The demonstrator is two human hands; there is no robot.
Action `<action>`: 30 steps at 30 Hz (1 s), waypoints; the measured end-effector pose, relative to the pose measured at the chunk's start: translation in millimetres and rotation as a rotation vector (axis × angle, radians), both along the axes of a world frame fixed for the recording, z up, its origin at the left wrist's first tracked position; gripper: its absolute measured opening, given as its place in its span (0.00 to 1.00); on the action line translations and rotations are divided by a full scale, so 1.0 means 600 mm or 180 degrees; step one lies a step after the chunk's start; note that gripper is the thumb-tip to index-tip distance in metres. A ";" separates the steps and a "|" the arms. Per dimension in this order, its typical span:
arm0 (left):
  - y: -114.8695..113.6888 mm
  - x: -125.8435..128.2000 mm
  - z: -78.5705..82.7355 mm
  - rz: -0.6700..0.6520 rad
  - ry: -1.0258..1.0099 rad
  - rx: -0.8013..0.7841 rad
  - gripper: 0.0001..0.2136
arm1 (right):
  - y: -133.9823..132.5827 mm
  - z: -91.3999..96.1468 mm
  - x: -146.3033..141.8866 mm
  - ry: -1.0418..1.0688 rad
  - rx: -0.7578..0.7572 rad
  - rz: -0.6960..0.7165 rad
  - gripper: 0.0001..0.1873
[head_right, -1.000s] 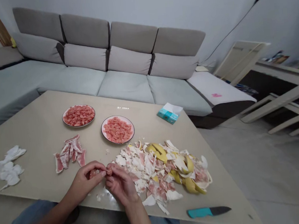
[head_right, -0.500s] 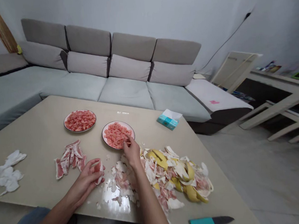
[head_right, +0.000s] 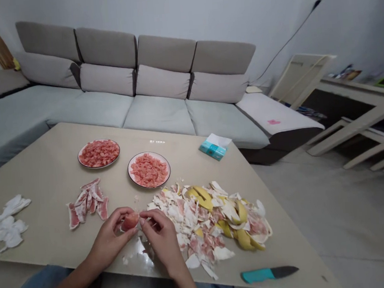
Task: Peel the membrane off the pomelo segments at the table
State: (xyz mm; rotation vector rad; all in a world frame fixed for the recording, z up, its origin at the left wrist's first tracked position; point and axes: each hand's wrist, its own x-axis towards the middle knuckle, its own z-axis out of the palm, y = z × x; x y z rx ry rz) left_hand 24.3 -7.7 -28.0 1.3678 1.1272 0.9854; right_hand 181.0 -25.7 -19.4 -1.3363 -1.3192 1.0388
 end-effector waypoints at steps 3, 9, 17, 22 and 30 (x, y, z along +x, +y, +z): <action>0.002 -0.004 -0.007 -0.0082 0.0369 0.0387 0.12 | 0.000 0.004 0.004 -0.0038 0.0088 0.0060 0.08; 0.003 -0.008 -0.008 -0.0219 0.0459 0.0493 0.11 | -0.004 0.004 0.013 -0.0048 0.0178 0.0121 0.07; 0.003 -0.007 -0.010 -0.0182 0.0575 0.0753 0.11 | -0.007 0.009 0.015 -0.0232 0.0185 -0.0023 0.07; 0.001 -0.009 -0.007 -0.0312 0.0724 0.1009 0.11 | -0.007 0.007 0.012 -0.0393 0.0211 -0.0092 0.06; 0.002 -0.006 -0.006 -0.0387 0.0604 0.0779 0.10 | -0.008 0.007 0.010 -0.0480 0.0243 -0.0277 0.05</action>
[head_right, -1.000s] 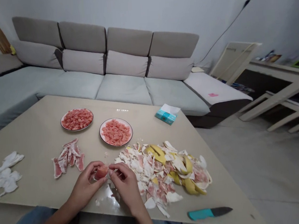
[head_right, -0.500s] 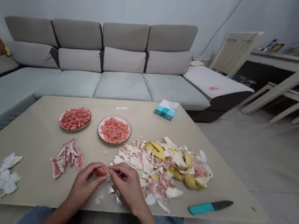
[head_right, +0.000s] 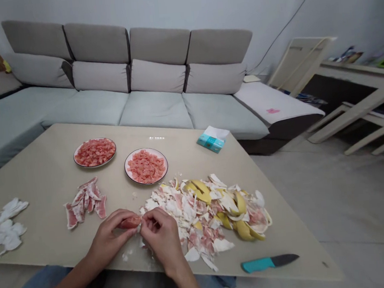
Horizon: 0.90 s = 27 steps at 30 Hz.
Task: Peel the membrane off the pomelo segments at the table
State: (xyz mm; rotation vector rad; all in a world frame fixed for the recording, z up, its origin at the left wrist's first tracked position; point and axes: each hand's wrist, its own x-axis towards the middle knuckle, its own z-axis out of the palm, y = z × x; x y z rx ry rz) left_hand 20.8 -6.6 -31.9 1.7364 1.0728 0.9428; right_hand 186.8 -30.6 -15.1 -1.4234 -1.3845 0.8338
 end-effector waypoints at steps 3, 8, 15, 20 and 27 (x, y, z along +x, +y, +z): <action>0.003 0.005 -0.005 0.0030 -0.0505 -0.0685 0.11 | 0.001 0.002 0.001 0.0301 -0.0289 0.0015 0.04; 0.000 0.005 0.002 -0.0179 -0.1438 -0.1858 0.15 | 0.003 0.000 0.001 0.1070 -0.0721 0.0245 0.08; 0.000 0.000 0.005 -0.0153 -0.1959 -0.2305 0.12 | 0.001 -0.002 -0.004 0.1232 -0.0695 0.0350 0.10; 0.006 -0.001 0.000 0.0007 -0.1607 -0.1636 0.13 | -0.001 -0.003 -0.007 0.0625 -0.0334 0.0115 0.07; 0.009 0.000 -0.005 -0.0099 -0.1377 -0.1413 0.10 | -0.001 -0.004 -0.002 0.0331 -0.0077 0.0080 0.07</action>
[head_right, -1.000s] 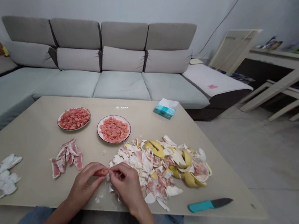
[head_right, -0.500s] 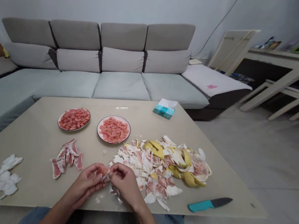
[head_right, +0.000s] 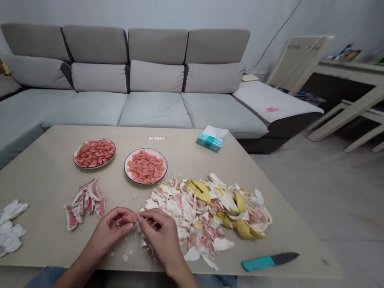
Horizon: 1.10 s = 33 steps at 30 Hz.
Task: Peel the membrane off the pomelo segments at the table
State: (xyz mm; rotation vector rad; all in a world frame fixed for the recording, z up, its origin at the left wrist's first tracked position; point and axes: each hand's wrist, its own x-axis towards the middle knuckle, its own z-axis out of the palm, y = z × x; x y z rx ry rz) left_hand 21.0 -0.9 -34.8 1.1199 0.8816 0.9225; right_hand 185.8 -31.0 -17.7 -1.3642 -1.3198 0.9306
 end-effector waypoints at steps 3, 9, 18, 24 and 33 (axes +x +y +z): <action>0.000 0.000 -0.003 0.0057 0.0107 0.0181 0.09 | 0.000 0.001 0.001 -0.0172 0.0035 -0.0004 0.07; 0.000 0.001 -0.005 0.0002 0.0256 0.0444 0.07 | -0.001 0.004 -0.003 -0.0287 -0.0018 -0.0113 0.05; -0.013 0.007 -0.002 -0.0401 -0.1036 -0.1070 0.07 | 0.000 0.002 -0.005 0.0735 -0.0714 0.0148 0.04; -0.013 0.009 0.000 -0.0554 -0.1463 -0.1439 0.06 | -0.002 -0.001 0.004 0.1249 -0.0863 0.0358 0.07; -0.010 0.004 0.007 -0.0281 -0.1099 -0.0949 0.09 | 0.001 0.002 0.010 0.1052 -0.0630 0.0543 0.14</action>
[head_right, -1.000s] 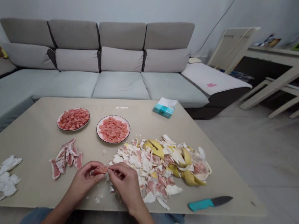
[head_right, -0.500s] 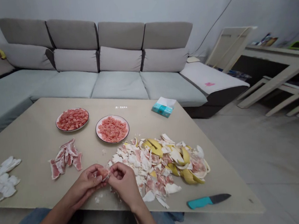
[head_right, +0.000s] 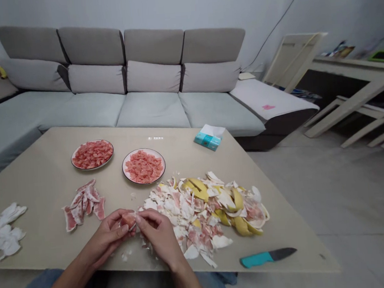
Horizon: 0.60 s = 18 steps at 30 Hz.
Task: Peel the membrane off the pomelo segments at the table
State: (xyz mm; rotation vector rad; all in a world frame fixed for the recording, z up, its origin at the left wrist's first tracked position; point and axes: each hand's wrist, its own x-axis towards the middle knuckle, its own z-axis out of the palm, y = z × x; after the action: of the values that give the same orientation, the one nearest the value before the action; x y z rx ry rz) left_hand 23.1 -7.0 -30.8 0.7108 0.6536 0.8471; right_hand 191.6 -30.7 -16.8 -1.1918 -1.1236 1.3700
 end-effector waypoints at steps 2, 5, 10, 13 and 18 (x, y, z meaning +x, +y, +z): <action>-0.001 0.002 -0.003 0.0035 0.0065 0.0063 0.10 | 0.000 0.001 -0.003 -0.0027 -0.0011 -0.0071 0.15; -0.002 0.003 -0.009 0.0090 0.0151 0.0123 0.10 | -0.002 0.001 -0.006 0.0016 -0.0044 -0.0191 0.17; -0.002 0.004 -0.010 0.0072 0.0043 0.0081 0.11 | -0.008 -0.006 -0.014 0.0193 -0.0070 -0.0185 0.19; -0.002 0.004 -0.006 0.0065 -0.0149 -0.0042 0.12 | -0.010 -0.011 -0.019 0.0345 -0.0145 -0.0074 0.19; -0.002 0.009 -0.008 -0.0039 -0.0528 -0.0286 0.12 | -0.011 -0.015 -0.024 0.0545 -0.0170 0.0073 0.20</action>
State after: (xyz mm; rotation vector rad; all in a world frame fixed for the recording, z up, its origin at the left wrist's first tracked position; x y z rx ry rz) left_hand 28.6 -8.0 -35.4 0.5565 0.5346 0.8503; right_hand 177.4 -37.4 -25.9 -1.0799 -0.9879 1.4980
